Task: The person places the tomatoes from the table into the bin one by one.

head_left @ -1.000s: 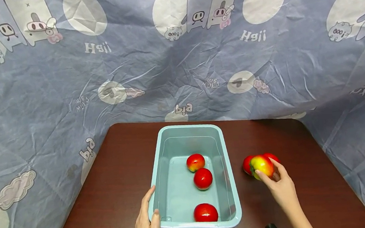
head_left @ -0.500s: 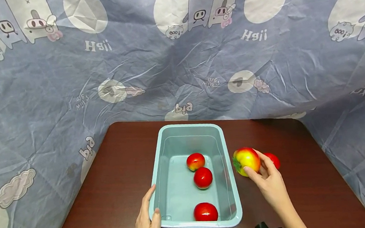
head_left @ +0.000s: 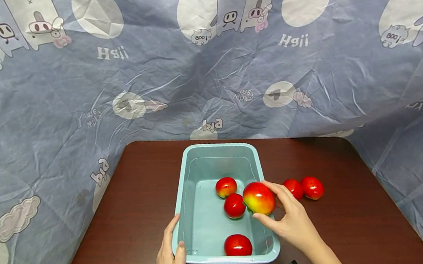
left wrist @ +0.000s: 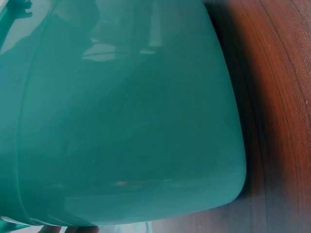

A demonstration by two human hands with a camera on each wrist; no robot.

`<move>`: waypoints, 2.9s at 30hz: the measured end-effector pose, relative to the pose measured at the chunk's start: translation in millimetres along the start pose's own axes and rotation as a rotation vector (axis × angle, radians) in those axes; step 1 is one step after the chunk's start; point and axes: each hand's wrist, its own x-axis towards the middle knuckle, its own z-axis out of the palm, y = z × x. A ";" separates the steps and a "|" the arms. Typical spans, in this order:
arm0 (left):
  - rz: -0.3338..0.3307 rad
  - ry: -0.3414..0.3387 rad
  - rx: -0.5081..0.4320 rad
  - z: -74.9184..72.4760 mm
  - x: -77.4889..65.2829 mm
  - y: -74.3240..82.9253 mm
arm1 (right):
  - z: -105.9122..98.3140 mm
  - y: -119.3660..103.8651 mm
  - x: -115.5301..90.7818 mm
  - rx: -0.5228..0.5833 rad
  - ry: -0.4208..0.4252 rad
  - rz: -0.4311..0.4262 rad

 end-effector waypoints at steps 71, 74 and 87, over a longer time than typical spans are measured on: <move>-0.011 0.015 0.072 1.8 0.8 3.7 | -5.6 151.6 1.1 -0.149 0.076 0.495; -0.019 0.013 0.076 1.9 0.5 3.9 | -1.7 155.9 1.9 -0.173 0.037 0.492; -0.042 0.014 0.077 1.9 -1.2 5.6 | 9.0 162.8 4.2 -0.224 -0.039 0.437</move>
